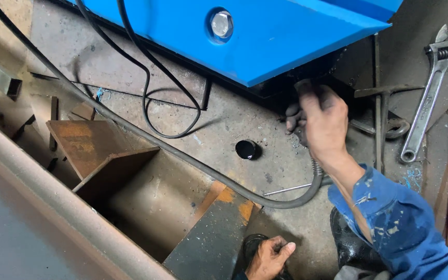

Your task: Applying black paint to metal industrial components using a brush and cleaning the nozzle/vent area.

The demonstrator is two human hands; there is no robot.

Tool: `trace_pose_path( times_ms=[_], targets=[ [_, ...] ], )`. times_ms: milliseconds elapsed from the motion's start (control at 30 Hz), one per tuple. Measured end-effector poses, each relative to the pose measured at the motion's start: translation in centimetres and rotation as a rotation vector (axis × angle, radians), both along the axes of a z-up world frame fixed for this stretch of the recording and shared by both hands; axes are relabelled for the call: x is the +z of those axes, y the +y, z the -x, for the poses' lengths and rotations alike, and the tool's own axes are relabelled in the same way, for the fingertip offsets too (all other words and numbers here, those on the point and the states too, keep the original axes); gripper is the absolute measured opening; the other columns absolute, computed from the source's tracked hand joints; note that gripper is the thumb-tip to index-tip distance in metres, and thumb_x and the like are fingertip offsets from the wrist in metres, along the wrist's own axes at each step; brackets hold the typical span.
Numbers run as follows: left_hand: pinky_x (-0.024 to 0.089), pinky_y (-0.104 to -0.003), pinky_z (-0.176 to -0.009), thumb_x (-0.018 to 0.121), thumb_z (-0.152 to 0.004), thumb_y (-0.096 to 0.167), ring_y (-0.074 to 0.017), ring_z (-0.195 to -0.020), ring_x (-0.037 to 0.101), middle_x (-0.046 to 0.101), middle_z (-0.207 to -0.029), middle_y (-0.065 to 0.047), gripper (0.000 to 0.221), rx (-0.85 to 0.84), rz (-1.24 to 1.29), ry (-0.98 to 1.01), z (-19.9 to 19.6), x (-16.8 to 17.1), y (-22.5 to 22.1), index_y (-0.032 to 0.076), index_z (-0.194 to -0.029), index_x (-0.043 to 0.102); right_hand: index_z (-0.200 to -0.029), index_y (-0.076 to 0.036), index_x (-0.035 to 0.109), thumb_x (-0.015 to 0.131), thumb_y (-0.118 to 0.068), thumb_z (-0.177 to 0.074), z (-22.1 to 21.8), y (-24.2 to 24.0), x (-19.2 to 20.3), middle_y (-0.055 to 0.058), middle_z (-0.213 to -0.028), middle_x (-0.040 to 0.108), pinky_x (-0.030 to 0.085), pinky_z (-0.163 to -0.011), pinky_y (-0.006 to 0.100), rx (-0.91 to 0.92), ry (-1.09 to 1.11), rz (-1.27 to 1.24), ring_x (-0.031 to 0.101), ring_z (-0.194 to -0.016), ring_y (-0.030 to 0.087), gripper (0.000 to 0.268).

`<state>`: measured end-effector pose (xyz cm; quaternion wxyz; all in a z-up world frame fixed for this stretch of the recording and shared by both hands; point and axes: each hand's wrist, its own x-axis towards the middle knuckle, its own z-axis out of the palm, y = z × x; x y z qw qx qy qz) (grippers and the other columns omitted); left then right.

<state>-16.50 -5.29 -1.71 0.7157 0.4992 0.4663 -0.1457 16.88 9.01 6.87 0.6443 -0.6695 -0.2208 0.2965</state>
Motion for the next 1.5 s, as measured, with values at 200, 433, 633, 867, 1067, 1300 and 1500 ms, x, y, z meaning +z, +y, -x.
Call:
trace_pose_path(
  times_ms=[200, 433, 633, 867, 1067, 1300, 1500],
  targets=[
    [0.039, -0.029, -0.051, 0.068, -0.102, 0.041, -0.0069, -0.053, 0.047, 0.051, -0.060, 0.001, 0.041, 0.057, 0.154, 0.025, -0.9, 0.9, 0.7, 0.003, -0.088, 0.063, -0.112, 0.000, 0.059, 0.042, -0.029, -0.103, -0.8, 0.4, 2.1, 0.015, -0.078, 0.069, 0.055, -0.049, 0.036, 0.033, 0.825, -0.184, 0.064, -0.056, 0.023, 0.035],
    [0.041, -0.029, -0.055, 0.068, -0.103, 0.040, -0.0065, -0.056, 0.048, 0.050, -0.061, 0.000, 0.043, 0.008, 0.034, 0.008, -0.2, 0.5, 0.5, 0.002, -0.086, 0.063, -0.112, 0.004, 0.055, 0.057, -0.025, -0.106, -0.2, 0.2, 1.1, 0.014, -0.080, 0.063, 0.045, -0.046, 0.035, -0.024, 0.161, 0.062, 0.060, -0.057, 0.021, 0.030],
    [0.042, -0.029, -0.055, 0.069, -0.103, 0.039, -0.0066, -0.059, 0.049, 0.052, -0.063, 0.000, 0.043, -0.013, -0.063, -0.033, 0.6, -1.1, -0.3, 0.000, -0.086, 0.063, -0.106, -0.003, 0.059, 0.044, -0.038, -0.103, -0.8, -0.1, 1.9, 0.012, -0.068, 0.065, 0.046, -0.039, 0.030, -0.024, 0.565, 0.073, 0.060, -0.046, 0.018, 0.039],
    [0.042, -0.030, -0.053, 0.068, -0.103, 0.038, -0.0069, -0.054, 0.050, 0.053, -0.060, 0.000, 0.041, 0.005, -0.007, 0.010, -0.3, 0.3, 0.4, 0.001, -0.087, 0.064, -0.107, -0.005, 0.066, 0.048, -0.034, -0.100, -1.5, -0.5, 0.8, 0.011, -0.062, 0.065, 0.042, -0.040, 0.027, -0.041, 0.570, 0.131, 0.058, -0.043, 0.015, 0.035],
    [0.043, -0.030, -0.053, 0.069, -0.101, 0.040, -0.0070, -0.054, 0.051, 0.053, -0.060, 0.000, 0.041, -0.015, -0.046, 0.024, -0.2, 0.3, 0.4, 0.001, -0.087, 0.065, -0.104, 0.002, 0.066, 0.057, -0.019, -0.096, -1.1, -0.2, 2.7, 0.014, -0.070, 0.068, 0.051, -0.048, 0.033, -0.016, 0.073, 0.342, 0.065, -0.053, 0.017, 0.023],
    [0.043, -0.030, -0.054, 0.069, -0.099, 0.043, -0.0071, -0.054, 0.051, 0.053, -0.059, -0.001, 0.042, -0.009, -0.011, 0.071, -0.7, 0.9, 0.9, 0.002, -0.087, 0.066, -0.102, 0.004, 0.063, 0.064, -0.019, -0.104, -1.8, -0.6, -0.3, 0.018, -0.084, 0.070, 0.054, -0.064, 0.033, -0.036, -0.661, 0.134, 0.068, -0.073, 0.023, 0.023],
    [0.044, -0.030, -0.055, 0.071, -0.100, 0.040, -0.0061, -0.057, 0.052, 0.055, -0.062, 0.001, 0.041, 0.016, -0.065, 0.029, 0.0, -0.2, -0.1, 0.002, -0.087, 0.066, -0.104, 0.005, 0.063, 0.073, -0.027, -0.096, -1.6, -0.7, 0.9, 0.015, -0.073, 0.066, 0.049, -0.055, 0.033, -0.028, -0.584, 0.266, 0.063, -0.058, 0.019, 0.035]
  ],
)
